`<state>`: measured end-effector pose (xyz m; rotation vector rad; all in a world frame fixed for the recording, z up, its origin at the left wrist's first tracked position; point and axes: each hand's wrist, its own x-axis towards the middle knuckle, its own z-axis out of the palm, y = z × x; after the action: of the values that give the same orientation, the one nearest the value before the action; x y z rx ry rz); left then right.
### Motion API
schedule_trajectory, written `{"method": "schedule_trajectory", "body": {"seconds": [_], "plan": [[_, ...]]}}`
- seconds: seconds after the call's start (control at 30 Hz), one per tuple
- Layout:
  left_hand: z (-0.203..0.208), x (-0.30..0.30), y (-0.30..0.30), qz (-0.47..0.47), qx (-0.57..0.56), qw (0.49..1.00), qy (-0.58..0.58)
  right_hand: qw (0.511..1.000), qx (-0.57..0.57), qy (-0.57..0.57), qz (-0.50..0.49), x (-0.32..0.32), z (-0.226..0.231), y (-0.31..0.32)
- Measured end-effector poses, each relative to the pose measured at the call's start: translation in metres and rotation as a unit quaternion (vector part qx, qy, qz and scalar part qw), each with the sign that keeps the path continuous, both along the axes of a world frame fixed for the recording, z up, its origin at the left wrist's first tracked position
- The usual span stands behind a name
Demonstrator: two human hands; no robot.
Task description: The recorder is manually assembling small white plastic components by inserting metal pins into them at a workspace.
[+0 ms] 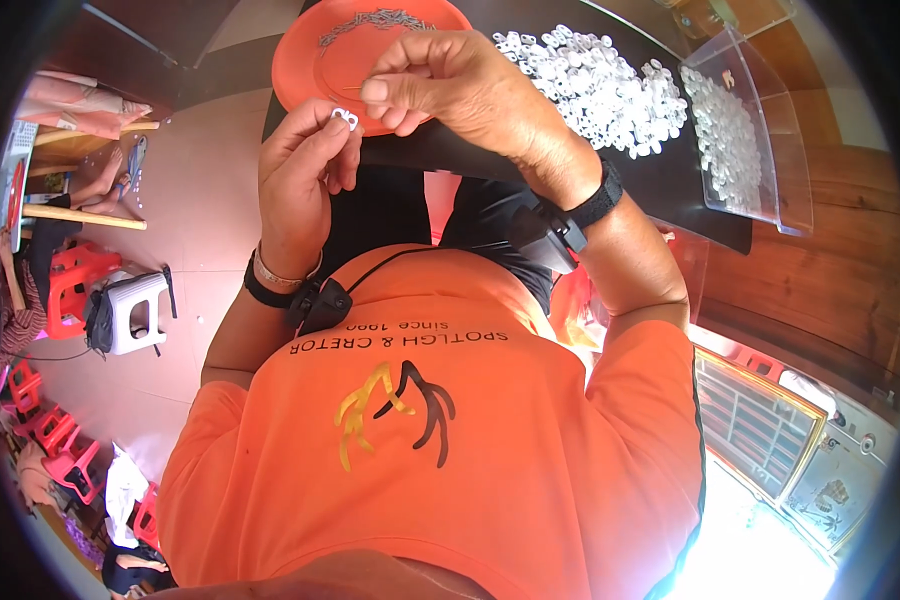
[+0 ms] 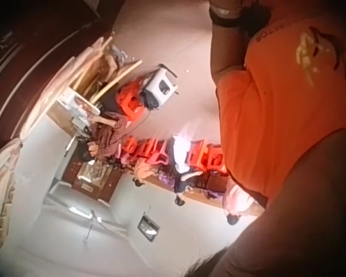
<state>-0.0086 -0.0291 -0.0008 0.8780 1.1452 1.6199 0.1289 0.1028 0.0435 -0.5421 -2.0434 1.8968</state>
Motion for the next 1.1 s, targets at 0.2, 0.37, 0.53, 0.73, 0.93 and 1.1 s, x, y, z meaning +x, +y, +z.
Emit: {"method": "schedule_trajectory", "body": {"seconds": [0.2,0.37,0.53,0.73,0.93,1.1], "plan": [[0.004,0.006,0.002,-0.009,0.005,1.000,0.017,0.998,0.029,0.026,-0.041,0.000,-0.010,-0.013],[0.005,0.008,0.002,-0.002,-0.002,1.000,0.027,0.997,0.042,0.026,-0.054,0.000,-0.012,-0.015],[0.005,0.010,0.003,-0.004,-0.007,1.000,0.031,0.996,0.028,0.050,-0.063,0.001,-0.016,-0.017],[0.001,0.012,0.002,0.005,-0.021,0.999,0.031,0.995,0.053,0.052,-0.071,0.001,-0.015,-0.022],[-0.009,0.019,0.005,0.028,0.019,0.999,0.038,0.982,0.145,0.039,-0.117,0.002,-0.027,-0.028],[-0.011,0.014,0.006,0.017,0.023,0.992,0.127,0.974,0.177,0.060,-0.125,0.004,-0.029,-0.030]]}}
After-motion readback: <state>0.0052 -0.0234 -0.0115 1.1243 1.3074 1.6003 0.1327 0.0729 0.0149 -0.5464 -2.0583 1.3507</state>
